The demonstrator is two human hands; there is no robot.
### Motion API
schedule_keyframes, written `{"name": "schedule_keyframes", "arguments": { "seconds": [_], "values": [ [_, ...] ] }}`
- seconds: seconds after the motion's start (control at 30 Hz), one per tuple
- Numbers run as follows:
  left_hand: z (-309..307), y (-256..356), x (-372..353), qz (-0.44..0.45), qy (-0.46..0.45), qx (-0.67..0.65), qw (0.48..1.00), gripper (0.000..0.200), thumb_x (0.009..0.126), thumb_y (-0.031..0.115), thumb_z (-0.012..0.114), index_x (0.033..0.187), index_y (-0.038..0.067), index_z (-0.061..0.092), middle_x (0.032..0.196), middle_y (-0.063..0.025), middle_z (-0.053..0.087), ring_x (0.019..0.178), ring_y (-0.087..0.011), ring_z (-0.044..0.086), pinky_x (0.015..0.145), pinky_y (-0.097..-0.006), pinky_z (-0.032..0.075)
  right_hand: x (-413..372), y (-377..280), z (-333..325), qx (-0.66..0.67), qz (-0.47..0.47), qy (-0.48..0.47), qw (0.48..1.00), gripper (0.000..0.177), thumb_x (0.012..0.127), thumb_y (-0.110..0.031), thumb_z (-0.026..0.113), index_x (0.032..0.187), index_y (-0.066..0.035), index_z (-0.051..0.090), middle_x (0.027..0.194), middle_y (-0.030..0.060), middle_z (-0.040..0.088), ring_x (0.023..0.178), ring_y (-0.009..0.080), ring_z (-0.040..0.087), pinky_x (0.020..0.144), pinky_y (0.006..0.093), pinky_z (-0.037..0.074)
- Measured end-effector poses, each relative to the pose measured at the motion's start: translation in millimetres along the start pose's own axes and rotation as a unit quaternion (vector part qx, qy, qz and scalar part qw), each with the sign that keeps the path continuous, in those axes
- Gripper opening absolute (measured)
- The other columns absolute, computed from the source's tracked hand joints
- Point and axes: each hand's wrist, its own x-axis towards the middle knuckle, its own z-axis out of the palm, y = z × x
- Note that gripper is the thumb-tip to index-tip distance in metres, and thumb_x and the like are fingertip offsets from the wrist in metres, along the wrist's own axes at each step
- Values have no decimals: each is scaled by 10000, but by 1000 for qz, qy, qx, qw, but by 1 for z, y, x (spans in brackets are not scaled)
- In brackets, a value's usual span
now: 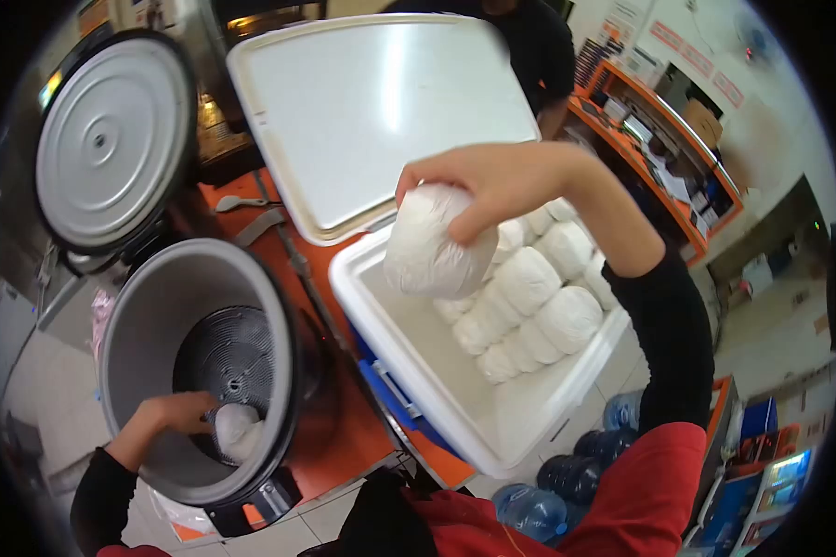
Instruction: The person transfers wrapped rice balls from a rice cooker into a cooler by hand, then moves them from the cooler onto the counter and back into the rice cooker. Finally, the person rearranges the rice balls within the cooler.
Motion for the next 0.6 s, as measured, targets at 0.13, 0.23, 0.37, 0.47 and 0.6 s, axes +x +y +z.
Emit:
{"name": "schedule_keyframes", "arguments": {
  "seconds": [0.13, 0.23, 0.37, 0.47, 0.6],
  "values": [
    [29, -25, 34, 23, -42, 0, 999, 578, 722, 233, 649, 1211, 7, 439, 1196, -224, 465, 1093, -348, 469, 923, -366, 379, -22, 45, 16, -30, 41, -14, 999, 546, 598, -190, 612, 1102, -24, 481, 981, 137, 581, 887, 223, 558, 782, 306, 445],
    [18, -7, 39, -10, -39, -38, 998, 618, 688, 226, 682, 1210, 2, 438, 1191, -225, 467, 1118, -346, 448, 952, -357, 358, -40, 57, 15, 0, 24, 32, 999, 543, 595, -195, 618, 1091, -22, 481, 971, 137, 581, 881, 220, 559, 774, 310, 449],
    [14, -3, 44, -24, -26, -78, 996, 674, 627, 251, 733, 1189, -1, 459, 1158, -217, 486, 1105, -332, 454, 945, -357, 362, -53, 59, 7, -12, -54, 141, 988, 538, 600, -239, 648, 1055, 12, 509, 931, 181, 593, 825, 262, 594, 721, 314, 477],
    [13, -9, 51, -7, -36, -54, 998, 719, 573, 286, 770, 1159, -14, 482, 1140, -215, 491, 1080, -328, 468, 932, -347, 373, -62, 55, 4, -49, -63, 173, 982, 535, 600, -233, 647, 1053, 15, 505, 908, 195, 600, 804, 284, 601, 717, 329, 481],
    [11, -13, 52, -13, -78, -6, 997, 740, 527, 332, 792, 1109, -31, 514, 1117, -222, 501, 1064, -323, 482, 908, -329, 392, -67, 42, 15, -98, -34, 159, 982, 523, 595, -200, 641, 1052, 16, 508, 892, 211, 606, 804, 322, 605, 726, 354, 480]
  ]
}}
